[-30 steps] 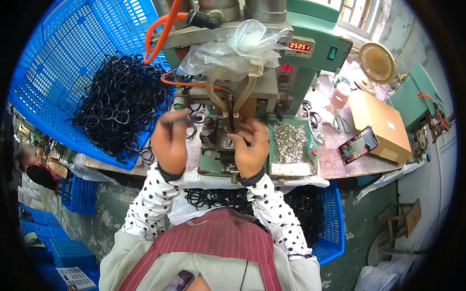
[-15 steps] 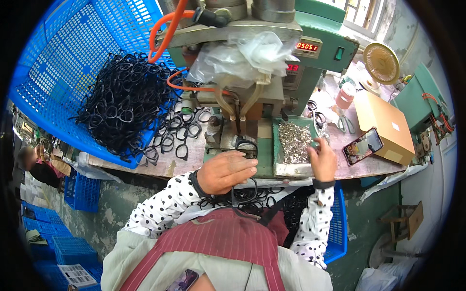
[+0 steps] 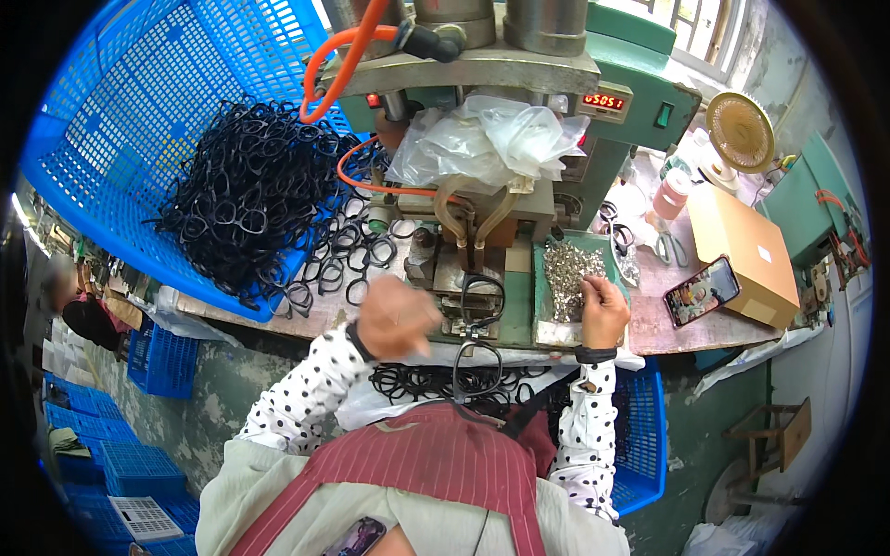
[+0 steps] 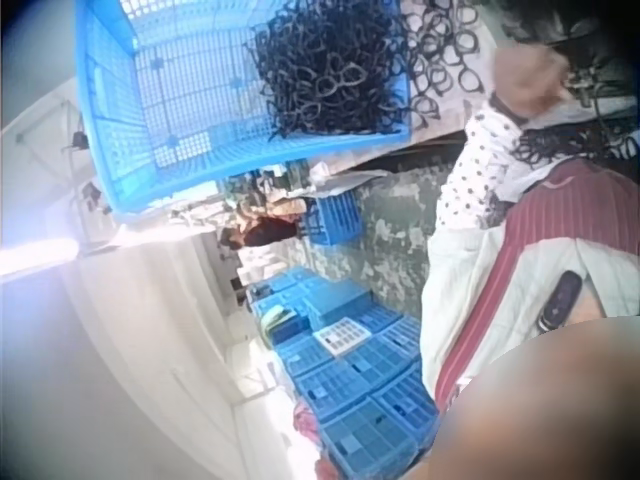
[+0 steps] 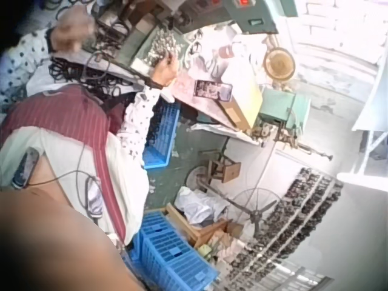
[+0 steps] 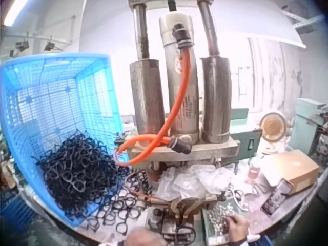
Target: The person repeatedly picks up black eyeglass frames from a blue basket, places them into a press machine, and adds small metal components from a tray. The person operates the press to attach the components, then removes the assembled frames and places them on the table. This cycle continues throughout the clip.
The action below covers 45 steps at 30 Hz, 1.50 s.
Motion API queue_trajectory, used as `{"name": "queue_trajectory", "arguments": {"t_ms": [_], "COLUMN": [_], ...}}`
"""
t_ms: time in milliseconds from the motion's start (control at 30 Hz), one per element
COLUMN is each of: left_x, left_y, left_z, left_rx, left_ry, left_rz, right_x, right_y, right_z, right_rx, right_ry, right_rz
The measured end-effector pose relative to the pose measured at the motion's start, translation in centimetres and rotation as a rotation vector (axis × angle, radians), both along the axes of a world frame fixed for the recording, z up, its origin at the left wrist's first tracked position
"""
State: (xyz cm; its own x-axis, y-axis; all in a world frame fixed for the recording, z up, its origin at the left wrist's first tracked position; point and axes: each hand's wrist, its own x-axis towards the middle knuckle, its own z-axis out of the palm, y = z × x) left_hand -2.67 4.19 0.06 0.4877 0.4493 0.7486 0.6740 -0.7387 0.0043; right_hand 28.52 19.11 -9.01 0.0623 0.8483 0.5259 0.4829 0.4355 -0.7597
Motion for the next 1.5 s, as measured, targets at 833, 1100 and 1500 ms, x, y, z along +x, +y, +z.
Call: {"name": "queue_trajectory", "arguments": {"t_ms": [833, 1100, 1500], "left_x": [-2.9, 5.1, 6.3], "left_y": [-1.1, -0.2, -0.8], "left_z": [-2.2, 3.0, 2.7], "left_rx": [-0.131, 0.056, 0.071], "left_ry": [-0.941, -0.204, -0.143], "left_rz": [0.647, 0.035, -0.207], "right_x": [-5.0, -8.6, -12.5], "right_y": [-2.3, -6.6, -6.8], "right_z": [4.8, 12.4, 12.3], "right_rx": [-0.018, -0.302, -0.331], "right_ry": [-0.010, 0.321, 0.555], "right_rz": [0.035, 0.543, 0.440]}}
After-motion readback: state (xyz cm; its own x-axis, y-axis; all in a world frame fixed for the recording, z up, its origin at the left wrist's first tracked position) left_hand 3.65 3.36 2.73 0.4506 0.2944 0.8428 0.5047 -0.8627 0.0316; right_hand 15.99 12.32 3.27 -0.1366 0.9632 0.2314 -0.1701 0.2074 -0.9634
